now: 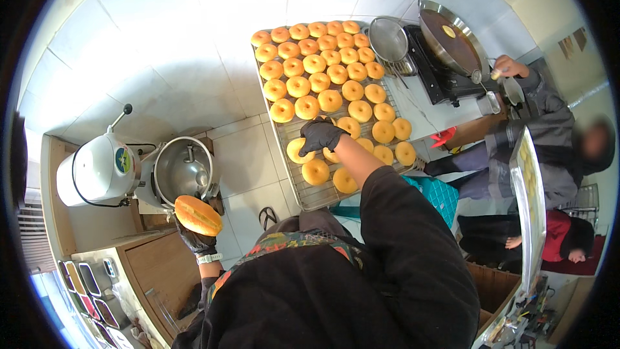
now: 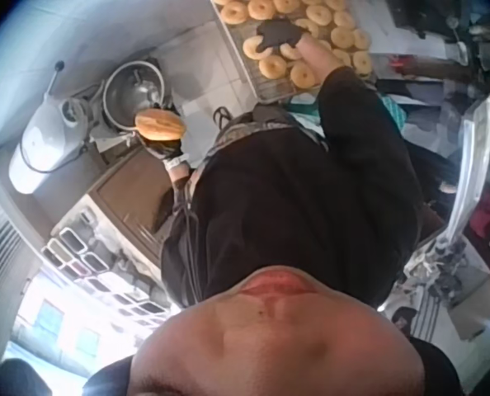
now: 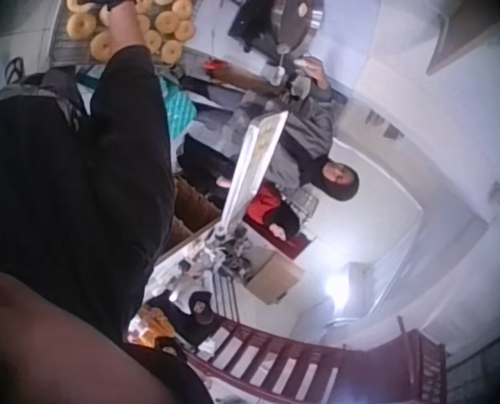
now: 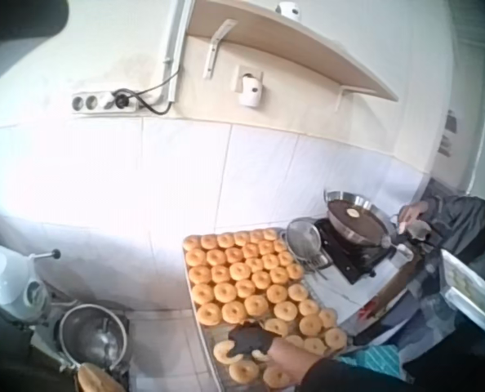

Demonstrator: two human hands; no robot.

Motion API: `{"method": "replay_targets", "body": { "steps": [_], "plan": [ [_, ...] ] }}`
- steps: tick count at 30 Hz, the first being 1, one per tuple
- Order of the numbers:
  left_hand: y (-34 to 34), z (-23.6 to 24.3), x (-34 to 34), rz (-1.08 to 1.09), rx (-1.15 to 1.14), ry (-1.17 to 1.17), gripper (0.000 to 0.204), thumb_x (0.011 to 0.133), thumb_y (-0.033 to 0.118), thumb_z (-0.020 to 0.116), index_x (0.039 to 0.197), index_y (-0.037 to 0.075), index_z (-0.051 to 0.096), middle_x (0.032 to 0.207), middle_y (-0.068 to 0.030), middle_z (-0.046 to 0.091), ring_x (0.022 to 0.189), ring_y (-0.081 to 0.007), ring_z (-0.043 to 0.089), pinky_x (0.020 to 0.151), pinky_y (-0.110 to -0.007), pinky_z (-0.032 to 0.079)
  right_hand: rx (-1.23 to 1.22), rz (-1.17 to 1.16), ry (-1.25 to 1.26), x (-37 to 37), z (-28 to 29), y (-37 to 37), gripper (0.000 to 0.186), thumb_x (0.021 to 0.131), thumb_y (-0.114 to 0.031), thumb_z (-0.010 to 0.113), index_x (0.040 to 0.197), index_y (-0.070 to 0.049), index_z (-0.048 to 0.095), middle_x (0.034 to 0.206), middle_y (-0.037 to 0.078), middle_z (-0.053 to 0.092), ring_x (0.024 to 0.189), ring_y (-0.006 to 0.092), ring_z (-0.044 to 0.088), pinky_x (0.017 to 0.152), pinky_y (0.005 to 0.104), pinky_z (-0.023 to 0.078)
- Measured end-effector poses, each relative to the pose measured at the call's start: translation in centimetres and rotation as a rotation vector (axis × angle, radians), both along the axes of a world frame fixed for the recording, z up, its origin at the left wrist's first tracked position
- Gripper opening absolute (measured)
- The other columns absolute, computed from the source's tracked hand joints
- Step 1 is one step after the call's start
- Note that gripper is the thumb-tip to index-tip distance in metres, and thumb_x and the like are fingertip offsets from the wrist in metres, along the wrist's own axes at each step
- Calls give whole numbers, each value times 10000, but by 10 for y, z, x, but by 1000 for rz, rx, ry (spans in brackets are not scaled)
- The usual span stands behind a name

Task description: The person cuts a bread roll with scissors, transfers fried donuts from a pan to a cooling rack using a skimmer, and applies a spread to the inside of the bread roll using a small spatula at a topping station.

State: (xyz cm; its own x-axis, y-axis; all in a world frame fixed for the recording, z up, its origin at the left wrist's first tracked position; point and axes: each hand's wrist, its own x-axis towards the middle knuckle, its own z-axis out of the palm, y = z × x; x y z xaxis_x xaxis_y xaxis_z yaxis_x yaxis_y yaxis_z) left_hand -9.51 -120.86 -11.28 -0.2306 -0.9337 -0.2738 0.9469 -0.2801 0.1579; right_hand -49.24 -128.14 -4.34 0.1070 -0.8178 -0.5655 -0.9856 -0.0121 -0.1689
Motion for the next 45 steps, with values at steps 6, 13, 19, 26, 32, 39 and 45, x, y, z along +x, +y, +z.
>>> {"method": "replay_targets", "body": {
  "steps": [6,13,19,26,32,39,45],
  "plan": [
    [2,1,9,24,5,-44,473,856,415,480,1211,104,457,1193,-100,507,1067,-302,497,911,-488,401,-536,-157,-150,1,13,36,581,577,-318,763,1043,-76,514,1019,153,548,995,309,501,800,411,399],
    [-1,-2,10,-4,54,-21,504,850,434,472,1231,107,432,1209,-108,490,1067,-309,494,902,-491,405,-236,-125,-32,9,-20,101,690,574,-440,703,1120,-66,508,1018,139,534,1014,309,480,847,463,356],
    [-4,3,13,-48,115,-29,536,826,489,470,1243,154,440,1233,-128,481,1087,-346,475,861,-558,379,-6,-125,98,25,9,100,663,580,-436,693,1137,-121,522,1067,127,511,1022,298,471,845,469,346],
    [44,11,20,89,85,-37,506,825,467,488,1215,145,468,1246,-116,468,1082,-315,482,891,-516,384,-575,-191,-227,17,24,151,846,640,-361,730,1324,-101,305,1306,134,361,1218,283,344,988,424,268],
    [155,-10,27,301,19,-136,521,831,460,484,1244,146,433,1238,-94,477,1063,-319,490,872,-529,395,325,-681,-2199,5,74,160,885,782,-705,278,1368,-44,227,1399,150,245,1278,260,255,1011,409,244],
    [320,-12,5,528,119,-33,641,760,559,458,1234,127,442,1209,-120,493,1042,-346,493,860,-559,382,-1359,130,-673,32,132,188,886,665,-111,724,1356,-7,178,1404,174,209,1276,262,236,1039,372,221],
    [423,-10,24,712,6,56,563,835,522,392,1228,123,447,1199,-127,500,1063,-349,491,882,-538,385,-1409,301,-858,85,149,250,535,755,-93,645,1234,30,441,1271,176,449,1199,287,397,1006,400,303]
  ]
}}
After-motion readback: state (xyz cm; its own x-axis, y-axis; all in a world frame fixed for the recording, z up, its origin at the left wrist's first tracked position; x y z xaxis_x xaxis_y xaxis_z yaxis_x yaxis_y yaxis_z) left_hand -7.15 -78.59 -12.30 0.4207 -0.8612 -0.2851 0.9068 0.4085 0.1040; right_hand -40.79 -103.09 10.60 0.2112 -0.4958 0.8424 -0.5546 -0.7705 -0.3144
